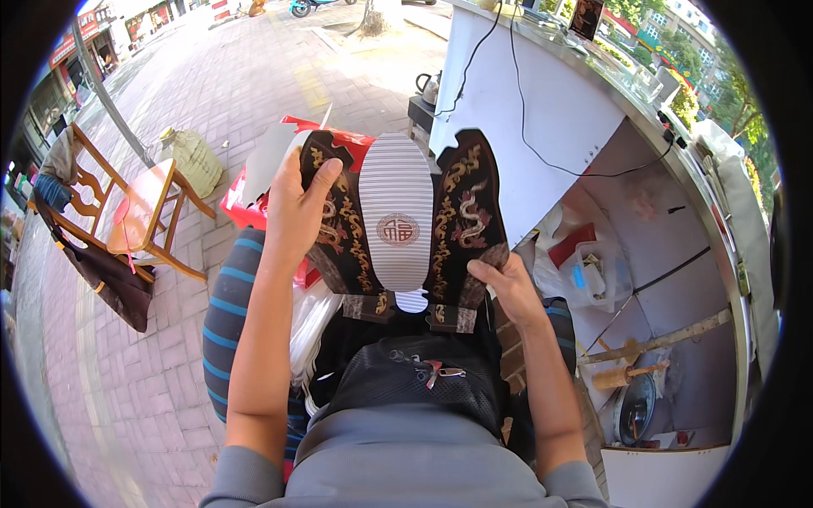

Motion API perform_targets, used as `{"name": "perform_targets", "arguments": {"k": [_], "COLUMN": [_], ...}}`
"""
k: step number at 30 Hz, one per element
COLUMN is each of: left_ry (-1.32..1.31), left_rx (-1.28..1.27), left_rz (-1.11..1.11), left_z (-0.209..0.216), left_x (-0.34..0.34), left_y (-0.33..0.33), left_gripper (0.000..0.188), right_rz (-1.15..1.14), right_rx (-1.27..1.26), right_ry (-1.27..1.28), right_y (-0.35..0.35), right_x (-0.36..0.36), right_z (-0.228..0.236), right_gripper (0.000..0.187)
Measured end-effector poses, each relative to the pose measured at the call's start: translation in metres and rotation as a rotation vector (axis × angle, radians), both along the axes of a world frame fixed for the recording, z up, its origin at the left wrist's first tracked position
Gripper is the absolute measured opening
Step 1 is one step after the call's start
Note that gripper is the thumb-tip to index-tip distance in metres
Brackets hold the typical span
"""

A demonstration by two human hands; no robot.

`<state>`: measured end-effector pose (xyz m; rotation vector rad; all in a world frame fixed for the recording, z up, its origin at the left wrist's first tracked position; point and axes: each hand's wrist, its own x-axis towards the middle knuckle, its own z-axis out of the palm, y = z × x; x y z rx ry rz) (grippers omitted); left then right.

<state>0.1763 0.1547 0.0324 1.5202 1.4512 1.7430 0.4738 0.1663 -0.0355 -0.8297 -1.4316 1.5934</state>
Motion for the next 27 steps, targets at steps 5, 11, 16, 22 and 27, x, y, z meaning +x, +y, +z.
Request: {"name": "perform_targets", "arguments": {"k": [5,11,16,22,27], "left_ry": [0.218,0.183,0.56,0.551,0.499], "left_rx": [-0.002,0.018,0.335,0.334,0.377], "left_rz": [-0.047,-0.075,0.403,0.138,0.183], "left_z": [0.007,0.005,-0.013,-0.051,-0.053], "left_x": [0.014,0.022,0.061,0.116,0.114], "left_y": [0.001,0.017,0.01,-0.023,-0.03], "left_gripper": [0.029,0.032,0.039,0.03,0.029], "right_rz": [-0.111,-0.23,-0.347,-0.379,-0.346], "right_rx": [0.184,0.123,0.062,0.029,0.068], "right_ry": [0.05,0.114,0.208,0.321,0.345], "right_y": [0.021,0.019,0.007,-0.017,-0.032], "right_x": [-0.014,-0.026,-0.034,-0.045,-0.053], "right_z": [0.033,0.029,0.014,0.01,0.011], "right_gripper": [0.023,0.019,0.019,0.015,0.013]}}
